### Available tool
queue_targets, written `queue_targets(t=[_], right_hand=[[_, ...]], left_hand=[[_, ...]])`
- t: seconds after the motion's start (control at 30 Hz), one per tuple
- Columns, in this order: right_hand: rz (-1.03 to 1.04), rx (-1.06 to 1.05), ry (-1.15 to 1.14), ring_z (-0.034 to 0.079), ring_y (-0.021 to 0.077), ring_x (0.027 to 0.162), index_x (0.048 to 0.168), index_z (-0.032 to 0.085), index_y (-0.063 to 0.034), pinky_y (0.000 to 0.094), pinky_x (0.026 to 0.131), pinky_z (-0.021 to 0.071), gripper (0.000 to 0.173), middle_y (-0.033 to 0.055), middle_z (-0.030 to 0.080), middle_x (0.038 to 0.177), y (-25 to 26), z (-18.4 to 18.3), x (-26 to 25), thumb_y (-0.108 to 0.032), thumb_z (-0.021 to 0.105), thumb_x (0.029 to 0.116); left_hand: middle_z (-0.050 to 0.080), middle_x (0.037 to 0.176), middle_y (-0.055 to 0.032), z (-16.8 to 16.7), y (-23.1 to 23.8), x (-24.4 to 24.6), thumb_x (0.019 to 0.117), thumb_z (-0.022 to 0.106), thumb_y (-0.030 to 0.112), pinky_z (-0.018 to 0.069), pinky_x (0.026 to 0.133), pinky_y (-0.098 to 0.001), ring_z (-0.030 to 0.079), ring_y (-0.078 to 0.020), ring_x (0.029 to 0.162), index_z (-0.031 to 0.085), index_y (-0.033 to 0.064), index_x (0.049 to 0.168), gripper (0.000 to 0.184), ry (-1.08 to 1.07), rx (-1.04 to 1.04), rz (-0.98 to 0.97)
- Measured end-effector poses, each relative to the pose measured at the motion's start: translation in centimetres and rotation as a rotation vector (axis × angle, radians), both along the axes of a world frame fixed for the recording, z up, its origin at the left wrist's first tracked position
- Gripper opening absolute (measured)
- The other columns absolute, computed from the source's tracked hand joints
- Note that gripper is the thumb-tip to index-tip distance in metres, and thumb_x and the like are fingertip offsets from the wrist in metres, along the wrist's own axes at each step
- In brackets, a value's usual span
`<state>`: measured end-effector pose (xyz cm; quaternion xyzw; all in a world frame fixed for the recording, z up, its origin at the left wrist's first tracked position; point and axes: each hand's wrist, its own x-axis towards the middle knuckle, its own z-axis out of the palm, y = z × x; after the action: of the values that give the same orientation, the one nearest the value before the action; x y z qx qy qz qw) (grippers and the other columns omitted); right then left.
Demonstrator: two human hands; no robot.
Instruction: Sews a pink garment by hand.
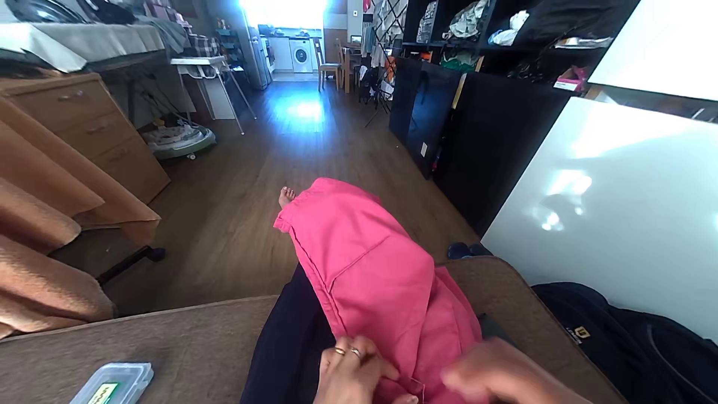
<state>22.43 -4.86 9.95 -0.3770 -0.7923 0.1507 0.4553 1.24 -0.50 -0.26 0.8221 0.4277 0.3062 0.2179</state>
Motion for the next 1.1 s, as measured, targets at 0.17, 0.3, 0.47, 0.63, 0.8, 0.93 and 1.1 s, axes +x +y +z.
queue_targets(t=[0.17, 0.3, 0.47, 0.63, 0.8, 0.93, 1.1], right_hand=[[-0.118, -0.216, -0.284, 0.07, 0.0324, 0.089, 0.101, 0.067, -0.0011, 0.0491, 0.079, 0.0545, 0.015, 0.0158, 0.073, 0.094, 2.3, -7.0, 3.3, -0.014, 0.07, 0.0943], [-0.042, -0.284, -0.263, 0.07, 0.0318, 0.089, 0.098, 0.069, -0.0039, 0.0558, 0.082, 0.0499, 0.021, 0.013, 0.072, 0.09, 2.4, -7.8, 2.6, -0.024, 0.074, 0.0925], [-0.036, -0.242, -0.195, 0.069, 0.0267, 0.077, 0.087, 0.069, -0.0042, 0.0508, 0.082, 0.0487, 0.004, 0.0098, 0.07, 0.078, 2.6, -8.2, 1.3, -0.006, 0.067, 0.0896], [-0.248, -0.237, -0.38, 0.073, 0.0316, 0.079, 0.116, 0.07, 0.002, 0.056, 0.074, 0.0587, 0.024, 0.0135, 0.074, 0.085, 1.3, -5.0, 5.7, -0.006, 0.067, 0.0928], [-0.278, 0.017, -0.018, 0.071, 0.0093, 0.1, 0.113, 0.075, -0.0058, 0.0265, 0.089, 0.0599, 0.018, 0.0058, 0.075, 0.106, 0.5, -1.7, 8.8, -0.014, 0.062, 0.1025], [0.098, -0.043, 0.381, 0.072, 0.0106, 0.109, 0.112, 0.073, -0.0226, 0.0312, 0.097, 0.0595, 0.017, -0.0089, 0.075, 0.112, 1.2, -0.4, 5.6, -0.019, 0.058, 0.1048], [0.287, -0.263, 0.623, 0.067, 0.0066, 0.098, 0.106, 0.075, -0.02, 0.0237, 0.08, 0.0593, 0.015, -0.0074, 0.067, 0.113, 1.5, -2.2, 0.3, -0.026, 0.061, 0.1029]], left_hand=[[0.072, 0.099, -0.0078, -0.6, 0.0, 0.2, 0.0922, 0.073, 0.028, 0.0494, 0.087, -0.0495, 0.066, -0.0273, 0.101, 0.079, 0.013, 0.091, 0.017, -0.039, -0.066, -0.008], [0.075, 0.098, -0.0039, -0.3, 0.2, -0.7, 0.091, 0.077, 0.022, 0.053, 0.092, -0.0402, 0.068, -0.0173, 0.099, 0.081, 0.0125, 0.092, 0.011, -0.236, -0.074, -0.047], [0.076, 0.098, -0.0048, 0.3, -0.3, -2.9, 0.0896, 0.078, 0.014, 0.0537, 0.092, -0.0278, 0.068, -0.0097, 0.1, 0.081, 0.0082, 0.093, 0.007, -0.449, -0.096, -0.127], [0.076, 0.104, -0.0118, 1.4, -1.0, -7.8, 0.0914, 0.077, 0.023, 0.0541, 0.093, -0.0432, 0.07, -0.024, 0.101, 0.081, 0.0073, 0.096, 0.017, -0.062, -0.144, -0.189], [0.065, 0.128, -0.0258, 1.4, 0.6, -11.5, 0.101, 0.063, 0.023, 0.0541, 0.097, -0.0543, 0.067, -0.0374, 0.114, 0.061, -0.0054, 0.135, 0.045, 0.043, -0.333, -0.134], [0.068, 0.12, -0.0133, -1.9, 3.3, -6.9, 0.1037, 0.053, 0.015, 0.0622, 0.087, -0.0436, 0.073, -0.0224, 0.102, 0.037, -0.0032, 0.139, 0.043, -0.475, -0.564, 0.114], [0.069, 0.11, -0.0083, -1.4, 4.4, -3.5, 0.0926, 0.064, -0.004, 0.0641, 0.08, -0.0381, 0.073, -0.0196, 0.094, 0.038, 0.0038, 0.13, 0.047, -0.965, -0.632, 0.093]])
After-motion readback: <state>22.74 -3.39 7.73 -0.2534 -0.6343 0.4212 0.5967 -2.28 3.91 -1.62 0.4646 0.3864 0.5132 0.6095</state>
